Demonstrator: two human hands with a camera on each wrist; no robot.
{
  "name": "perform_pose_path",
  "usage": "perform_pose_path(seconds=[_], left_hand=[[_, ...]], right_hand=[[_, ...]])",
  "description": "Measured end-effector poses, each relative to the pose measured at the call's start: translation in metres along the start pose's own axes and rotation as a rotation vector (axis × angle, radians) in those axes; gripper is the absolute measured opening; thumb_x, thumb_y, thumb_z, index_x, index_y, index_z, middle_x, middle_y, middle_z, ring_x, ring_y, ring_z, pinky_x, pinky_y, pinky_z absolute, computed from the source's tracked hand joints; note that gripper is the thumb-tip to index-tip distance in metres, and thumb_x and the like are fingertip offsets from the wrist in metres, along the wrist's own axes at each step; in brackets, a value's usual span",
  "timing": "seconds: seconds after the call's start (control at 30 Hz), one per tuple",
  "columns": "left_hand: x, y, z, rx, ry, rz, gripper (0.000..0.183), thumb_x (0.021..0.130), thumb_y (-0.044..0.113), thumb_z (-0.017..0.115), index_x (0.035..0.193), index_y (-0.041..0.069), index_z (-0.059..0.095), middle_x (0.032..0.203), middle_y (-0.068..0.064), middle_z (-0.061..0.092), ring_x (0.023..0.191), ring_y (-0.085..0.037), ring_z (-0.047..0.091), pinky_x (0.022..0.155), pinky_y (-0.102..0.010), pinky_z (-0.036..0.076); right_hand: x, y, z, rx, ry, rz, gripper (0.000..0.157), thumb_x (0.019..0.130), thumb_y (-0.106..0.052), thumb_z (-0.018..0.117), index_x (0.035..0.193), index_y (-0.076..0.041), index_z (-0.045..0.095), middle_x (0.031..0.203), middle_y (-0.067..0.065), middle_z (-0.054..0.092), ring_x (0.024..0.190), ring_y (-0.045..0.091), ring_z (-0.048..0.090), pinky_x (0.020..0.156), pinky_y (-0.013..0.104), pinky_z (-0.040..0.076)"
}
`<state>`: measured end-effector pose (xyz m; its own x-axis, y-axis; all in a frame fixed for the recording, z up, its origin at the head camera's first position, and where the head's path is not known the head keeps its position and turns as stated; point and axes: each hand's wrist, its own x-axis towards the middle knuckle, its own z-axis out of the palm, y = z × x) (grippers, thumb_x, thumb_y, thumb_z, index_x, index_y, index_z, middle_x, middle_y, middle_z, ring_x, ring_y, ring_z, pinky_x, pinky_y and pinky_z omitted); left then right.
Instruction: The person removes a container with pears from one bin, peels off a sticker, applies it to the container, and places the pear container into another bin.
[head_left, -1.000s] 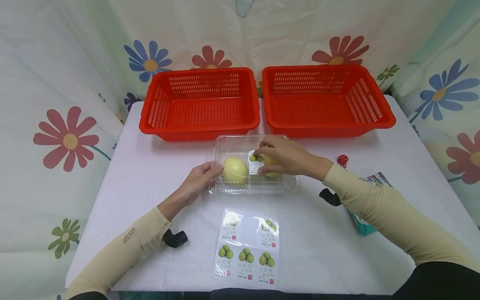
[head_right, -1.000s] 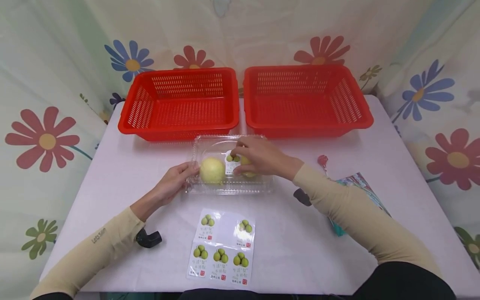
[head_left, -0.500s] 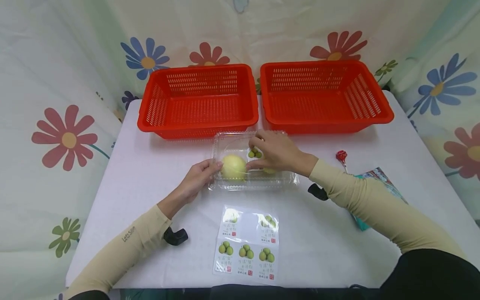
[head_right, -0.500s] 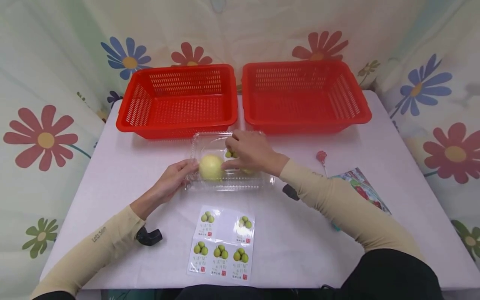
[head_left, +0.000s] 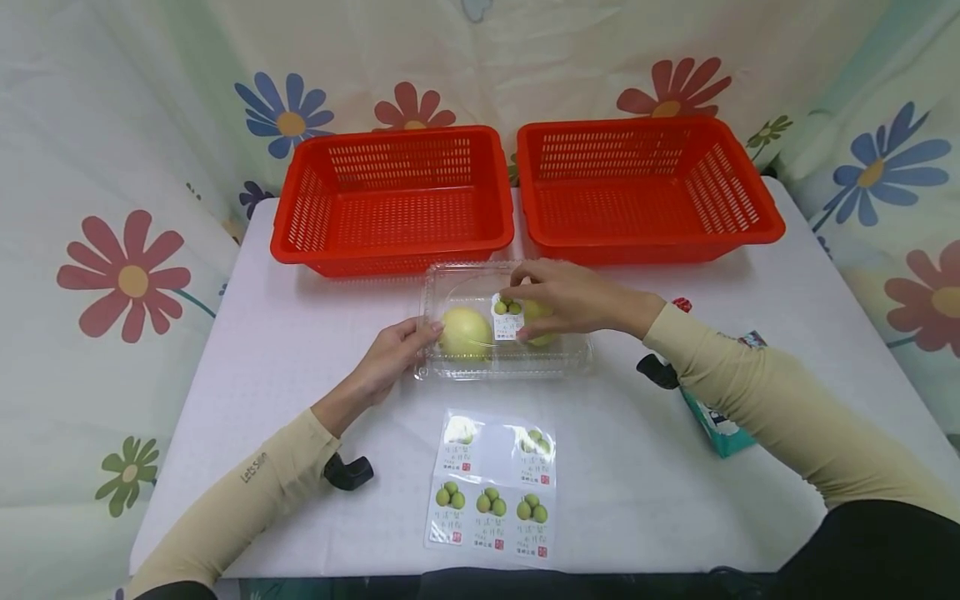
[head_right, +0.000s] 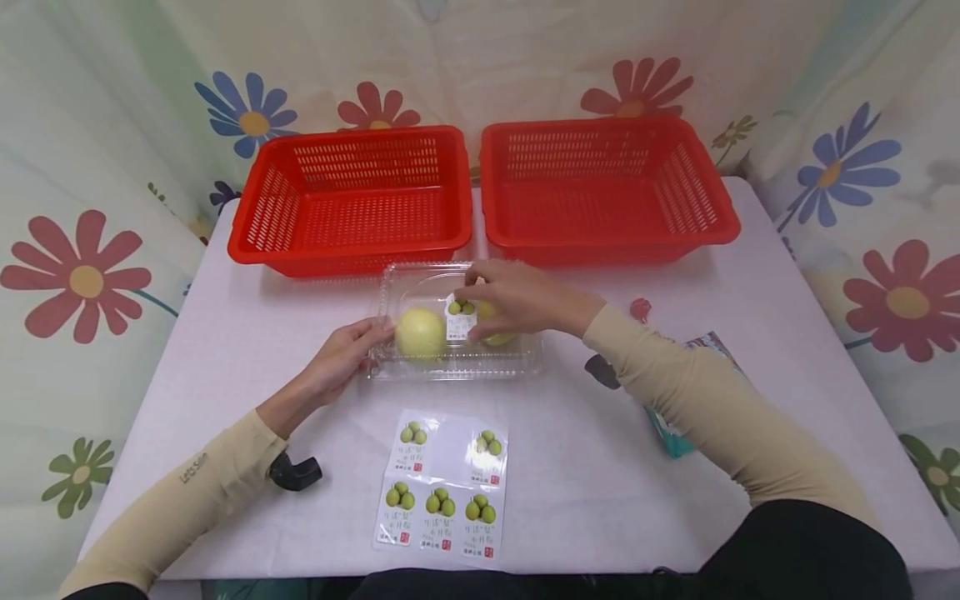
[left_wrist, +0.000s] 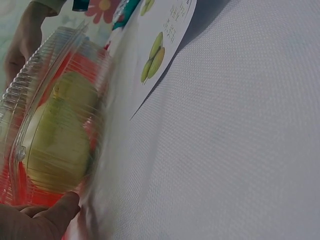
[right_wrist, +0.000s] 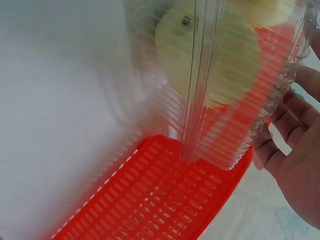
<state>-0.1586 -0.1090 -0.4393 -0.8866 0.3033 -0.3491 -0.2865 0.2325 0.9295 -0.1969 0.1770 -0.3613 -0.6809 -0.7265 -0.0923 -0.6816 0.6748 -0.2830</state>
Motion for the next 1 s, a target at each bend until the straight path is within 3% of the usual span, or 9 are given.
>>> perform_pose_path(seconds=[0.2,0.4,0.57,0.67,0.77,0.87,1.0], left_hand=[[0.001,0.001,0.0,0.002,-0.005,0.005,0.06,0.094,0.044,0.058,0.139,0.004,0.048,0.131,-0.012,0.055,0.115,-0.026,0.053,0.1,-0.043,0.046],[0.0,0.001,0.001,-0.016,0.011,-0.006,0.059,0.094,0.044,0.058,0.137,0.005,0.05,0.128,-0.011,0.056,0.11,-0.024,0.053,0.093,-0.036,0.048],[-0.003,-0.001,0.003,-0.025,0.02,-0.017,0.061,0.093,0.046,0.059,0.137,0.006,0.05,0.131,-0.011,0.054,0.113,-0.025,0.052,0.095,-0.038,0.047],[-0.006,-0.001,0.003,-0.042,0.021,-0.025,0.061,0.094,0.045,0.058,0.138,0.005,0.049,0.135,-0.012,0.052,0.117,-0.027,0.051,0.099,-0.042,0.046],[-0.008,-0.003,0.003,-0.043,0.027,-0.037,0.061,0.094,0.044,0.058,0.14,0.005,0.047,0.137,-0.013,0.051,0.117,-0.027,0.05,0.099,-0.041,0.046],[-0.008,-0.003,0.004,-0.026,0.027,-0.039,0.061,0.094,0.045,0.057,0.139,0.005,0.048,0.133,-0.012,0.052,0.112,-0.024,0.051,0.092,-0.035,0.048],[-0.006,-0.001,0.004,-0.032,0.029,-0.02,0.058,0.094,0.042,0.058,0.137,0.005,0.05,0.125,-0.011,0.054,0.101,-0.021,0.049,0.082,-0.028,0.047]], right_hand=[[-0.006,0.004,-0.002,-0.005,0.019,-0.045,0.06,0.077,-0.039,0.079,0.128,-0.012,0.064,0.127,0.009,0.058,0.108,0.024,0.055,0.089,0.038,0.054],[-0.016,0.007,0.0,0.004,0.058,-0.052,0.047,0.081,-0.035,0.077,0.123,-0.018,0.068,0.132,0.007,0.059,0.121,0.027,0.054,0.094,0.043,0.052],[-0.024,0.011,0.007,-0.029,0.176,-0.183,0.033,0.081,-0.026,0.078,0.113,-0.017,0.074,0.124,0.01,0.065,0.123,0.032,0.054,0.098,0.051,0.048],[-0.028,0.014,0.017,0.006,0.283,-0.201,0.032,0.081,-0.021,0.078,0.112,-0.013,0.073,0.125,0.013,0.064,0.122,0.033,0.054,0.1,0.053,0.046],[-0.038,0.014,0.03,0.114,0.387,-0.083,0.04,0.082,-0.018,0.077,0.12,-0.009,0.068,0.134,0.014,0.057,0.127,0.032,0.049,0.102,0.054,0.043],[-0.054,0.01,0.038,0.291,0.444,0.137,0.055,0.085,-0.021,0.073,0.135,-0.007,0.054,0.145,0.015,0.046,0.134,0.034,0.042,0.106,0.059,0.037],[-0.073,0.008,0.041,0.694,0.366,0.432,0.076,0.092,-0.035,0.064,0.151,-0.006,0.026,0.156,0.017,0.029,0.142,0.038,0.03,0.111,0.059,0.029]])
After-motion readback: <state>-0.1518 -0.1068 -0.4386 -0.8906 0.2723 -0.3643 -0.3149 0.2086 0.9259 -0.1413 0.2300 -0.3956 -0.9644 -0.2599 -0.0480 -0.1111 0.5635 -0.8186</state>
